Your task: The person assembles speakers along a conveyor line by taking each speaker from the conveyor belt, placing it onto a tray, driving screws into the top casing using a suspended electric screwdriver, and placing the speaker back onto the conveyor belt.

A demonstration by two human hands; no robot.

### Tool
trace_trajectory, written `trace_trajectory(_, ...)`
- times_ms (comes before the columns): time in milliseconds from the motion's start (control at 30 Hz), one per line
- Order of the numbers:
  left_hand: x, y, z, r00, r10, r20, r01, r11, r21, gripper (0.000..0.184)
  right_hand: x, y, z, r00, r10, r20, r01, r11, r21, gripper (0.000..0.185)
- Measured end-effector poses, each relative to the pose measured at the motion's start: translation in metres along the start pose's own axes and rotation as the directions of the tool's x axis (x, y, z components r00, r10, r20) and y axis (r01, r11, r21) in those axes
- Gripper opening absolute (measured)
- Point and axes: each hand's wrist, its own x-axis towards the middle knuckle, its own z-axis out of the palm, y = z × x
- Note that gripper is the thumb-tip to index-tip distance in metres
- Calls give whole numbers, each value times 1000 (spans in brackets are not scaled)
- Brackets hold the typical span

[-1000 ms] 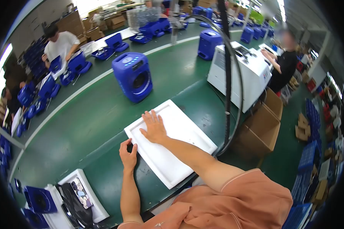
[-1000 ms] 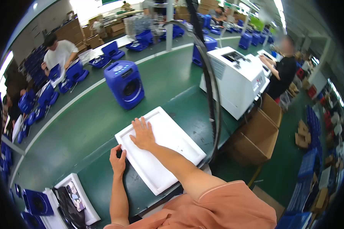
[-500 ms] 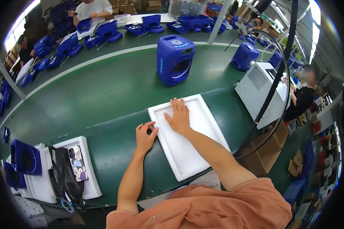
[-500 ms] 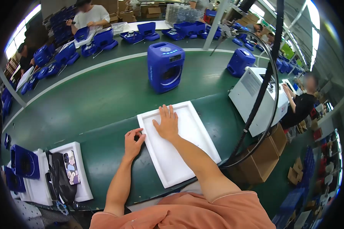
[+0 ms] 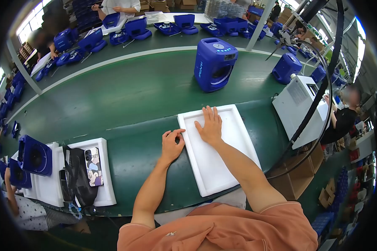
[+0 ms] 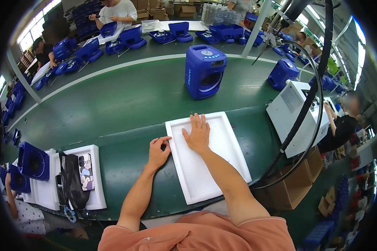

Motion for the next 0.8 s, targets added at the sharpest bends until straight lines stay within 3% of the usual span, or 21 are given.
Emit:
trace_trajectory(233, -1, -1, 0, 1000, -20, 6, 20, 1000, -8, 30, 4, -7, -4, 999, -12, 35, 15, 997, -71, 69)
trace_trajectory(333, 3, 8, -4, 1000, -11, 28, 11, 1000, 19, 31, 19, -14, -18, 984, -10, 176, 35, 989, -141, 67)
trace_trajectory(467, 3, 5, -5, 1000, -15, 15, 15, 1000, 7, 30, 21, -1, -4, 996, -31, 89, 32, 999, -11, 64)
trace_trajectory(800, 1, -4, 0, 1000, 12, 2, -12, 1000, 6, 31, 20, -1, 2, 997, 25, 78, -22, 999, -44, 65)
